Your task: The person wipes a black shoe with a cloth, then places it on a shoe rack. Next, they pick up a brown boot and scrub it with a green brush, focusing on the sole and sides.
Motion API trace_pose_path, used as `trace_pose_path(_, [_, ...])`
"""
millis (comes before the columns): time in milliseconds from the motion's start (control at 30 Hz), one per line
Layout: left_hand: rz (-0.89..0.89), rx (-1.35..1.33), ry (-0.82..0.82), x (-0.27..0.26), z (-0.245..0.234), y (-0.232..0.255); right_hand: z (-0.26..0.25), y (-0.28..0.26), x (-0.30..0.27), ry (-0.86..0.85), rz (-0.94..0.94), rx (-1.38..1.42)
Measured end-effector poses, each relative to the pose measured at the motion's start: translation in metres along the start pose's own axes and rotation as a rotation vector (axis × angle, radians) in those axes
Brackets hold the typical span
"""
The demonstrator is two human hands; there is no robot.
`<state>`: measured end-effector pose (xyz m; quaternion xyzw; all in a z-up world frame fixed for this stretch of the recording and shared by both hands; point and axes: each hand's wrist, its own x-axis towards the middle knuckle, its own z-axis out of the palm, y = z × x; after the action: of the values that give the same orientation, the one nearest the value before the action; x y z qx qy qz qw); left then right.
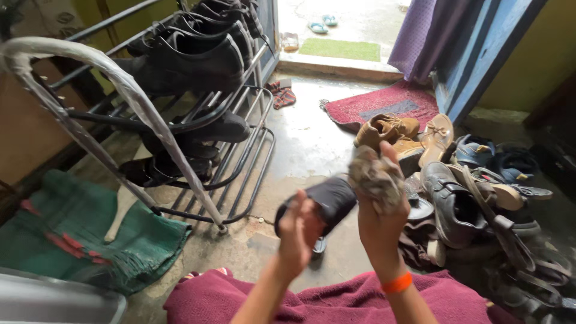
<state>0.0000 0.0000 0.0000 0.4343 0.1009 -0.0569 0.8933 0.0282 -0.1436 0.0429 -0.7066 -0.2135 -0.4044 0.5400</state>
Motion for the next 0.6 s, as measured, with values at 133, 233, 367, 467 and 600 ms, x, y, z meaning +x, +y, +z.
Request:
trace_pose_path(133, [0.053,-0.356,-0.498,-0.013,0.022,0.004,0.009,-0.010,-0.005,-0.031,-0.276,-0.246])
trace_pose_path(233, [0.060,-0.522,-0.562,-0.016,0.040,0.023,0.007,-0.009,-0.040,-0.002,-0.174,-0.194])
trace_pose_path(367, [0.112,-0.528,-0.609,-0.014,0.044,0.049,-0.008,-0.004,-0.065,-0.103,-0.077,-0.087])
trace_pose_path(467, [0.059,-0.589,-0.603,-0.013,0.040,0.043,-0.006,0.010,-0.041,0.048,-0.104,0.049])
trace_pose_path(600, [-0.105,-0.892,-0.746,-0.023,0.041,0.026,0.009,0.021,-0.011,0.133,-0.097,-0.095])
